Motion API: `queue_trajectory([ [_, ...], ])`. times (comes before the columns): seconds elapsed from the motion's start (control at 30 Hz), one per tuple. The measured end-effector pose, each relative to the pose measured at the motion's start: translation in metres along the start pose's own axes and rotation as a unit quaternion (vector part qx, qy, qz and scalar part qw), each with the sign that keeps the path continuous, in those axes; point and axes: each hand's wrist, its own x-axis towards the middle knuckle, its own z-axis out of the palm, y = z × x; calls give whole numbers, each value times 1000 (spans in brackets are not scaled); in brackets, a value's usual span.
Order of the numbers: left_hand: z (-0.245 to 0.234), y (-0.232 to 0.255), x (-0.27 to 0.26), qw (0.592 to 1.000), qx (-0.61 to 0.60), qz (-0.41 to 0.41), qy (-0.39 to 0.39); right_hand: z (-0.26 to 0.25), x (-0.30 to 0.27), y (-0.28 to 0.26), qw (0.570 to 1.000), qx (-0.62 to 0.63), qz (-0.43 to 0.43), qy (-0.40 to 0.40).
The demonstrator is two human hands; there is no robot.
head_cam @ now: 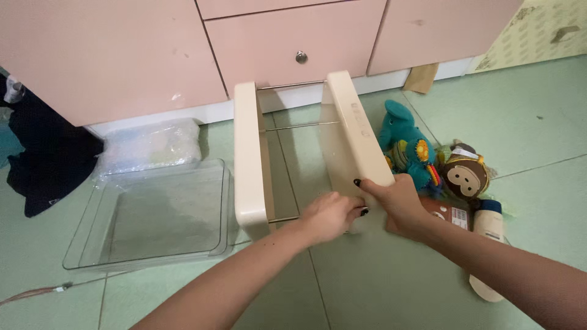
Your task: The person disassembles a two-tier plastic storage rack by removing trays and detaching metal rods. They then reassemble the rack by inserting the rods into the tray slots and stacking the trays back onto the frame.
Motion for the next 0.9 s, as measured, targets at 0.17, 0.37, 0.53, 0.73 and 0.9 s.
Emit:
queue_trajectory([
  [0.17, -4, -4, 6, 995, -36, -35, -84, -7, 9, 3, 996, -91, 24, -6],
  [0.37, -2, -11, -8, 985, 156, 23, -77, -24, 15, 5, 984, -175, 29, -14],
  [0.53, -17, -38, -61, 919, 395, 11, -15, -41, 0, -26, 945, -323, 40, -16],
  [0.73, -34, -61, -80, 854, 507, 107, -33, -14, -35, -47, 610, -591, -524, -70],
  [0.9, -37, -69, -84, 854, 476, 195, 72, -1, -17, -48, 457, -715, -450, -279],
])
